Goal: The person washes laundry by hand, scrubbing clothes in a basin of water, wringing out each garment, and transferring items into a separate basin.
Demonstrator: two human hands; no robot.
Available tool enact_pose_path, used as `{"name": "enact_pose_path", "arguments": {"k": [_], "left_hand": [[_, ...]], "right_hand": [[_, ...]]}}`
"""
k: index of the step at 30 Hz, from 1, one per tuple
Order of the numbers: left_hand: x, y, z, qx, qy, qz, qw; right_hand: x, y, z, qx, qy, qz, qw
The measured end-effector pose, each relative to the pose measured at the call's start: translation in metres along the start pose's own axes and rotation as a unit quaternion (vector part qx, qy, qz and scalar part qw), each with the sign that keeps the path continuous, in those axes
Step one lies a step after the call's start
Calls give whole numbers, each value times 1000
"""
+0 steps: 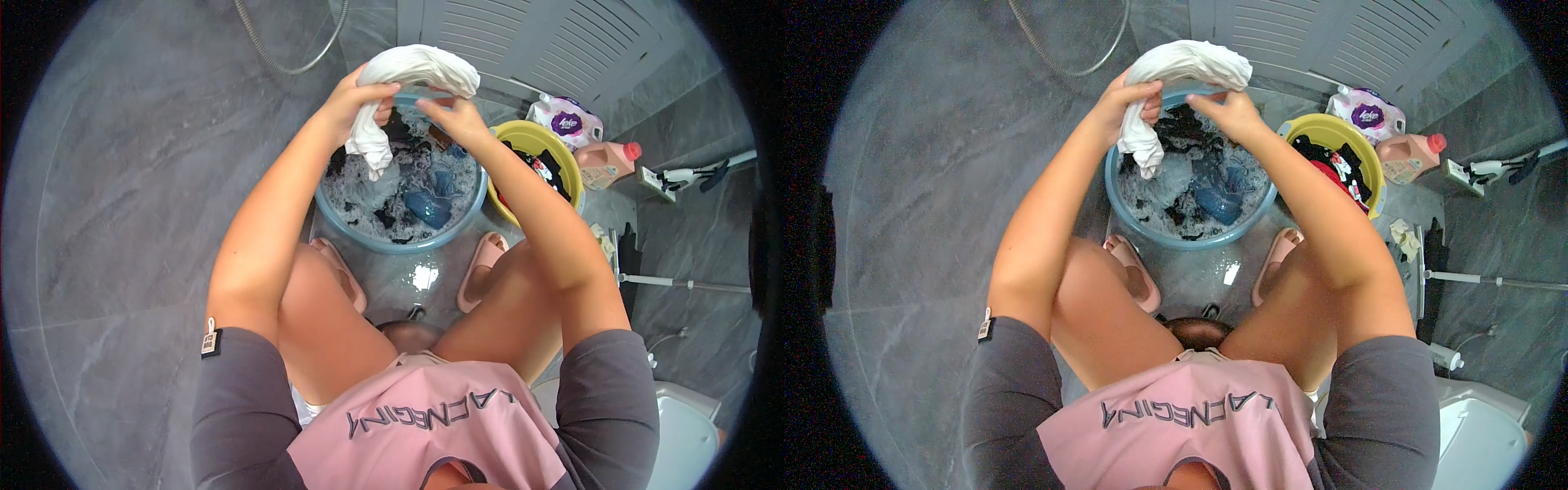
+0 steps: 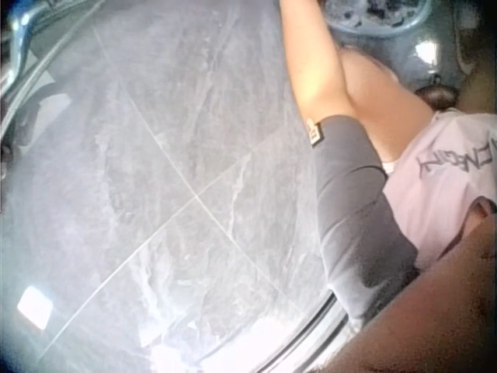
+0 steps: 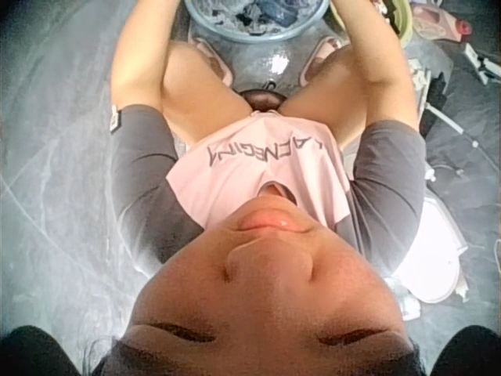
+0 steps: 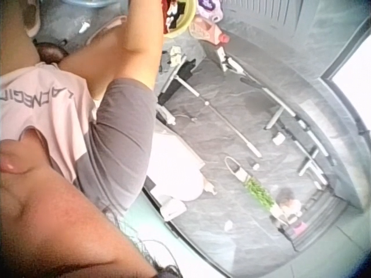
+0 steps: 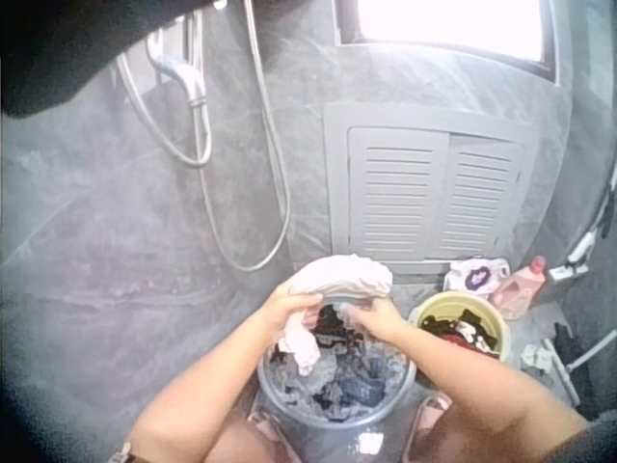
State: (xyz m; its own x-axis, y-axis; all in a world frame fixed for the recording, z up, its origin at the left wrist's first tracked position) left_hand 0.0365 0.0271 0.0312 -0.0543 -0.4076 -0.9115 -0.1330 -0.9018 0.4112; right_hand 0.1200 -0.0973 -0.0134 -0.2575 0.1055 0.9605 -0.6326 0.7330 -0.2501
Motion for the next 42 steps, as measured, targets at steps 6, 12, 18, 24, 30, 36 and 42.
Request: {"name": "enact_pose_path", "arguments": {"k": [6,12,18,24,30,36,42], "left_hand": [[19,-15,18,105,-103,102,984],[34,-35,33,118,-179,-140,967],[-20,-4,26,-123,68,-715,685],[-34,41,42,-99,272,-806,516],[-19,-19,27,-171,102,-654,730],[26,-44,28,-136,-122,-57,981],[40,28,45,63,-233,185,953]], "right_hand": [[75,-34,37,-145,-336,149,919],[99,-29,60,-48,-353,284,890],[-11,-10,53,-90,298,-323,894],[-9,23,69,78,396,-469,786],[32,1,61,77,224,-297,925],[107,-5,81,13,-412,380,828],[92,3,83,20,-511,348,786]]}}
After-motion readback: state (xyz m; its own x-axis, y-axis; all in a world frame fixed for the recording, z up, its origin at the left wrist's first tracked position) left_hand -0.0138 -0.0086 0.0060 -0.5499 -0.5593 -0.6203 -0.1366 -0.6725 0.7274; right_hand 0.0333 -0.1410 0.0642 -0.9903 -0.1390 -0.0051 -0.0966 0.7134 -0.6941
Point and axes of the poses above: each hand's wrist, its own z-axis away from the middle knuckle, its own y-axis out of the palm, x = y × z, the point moved 7 cm from there along -z, towards the middle knuckle
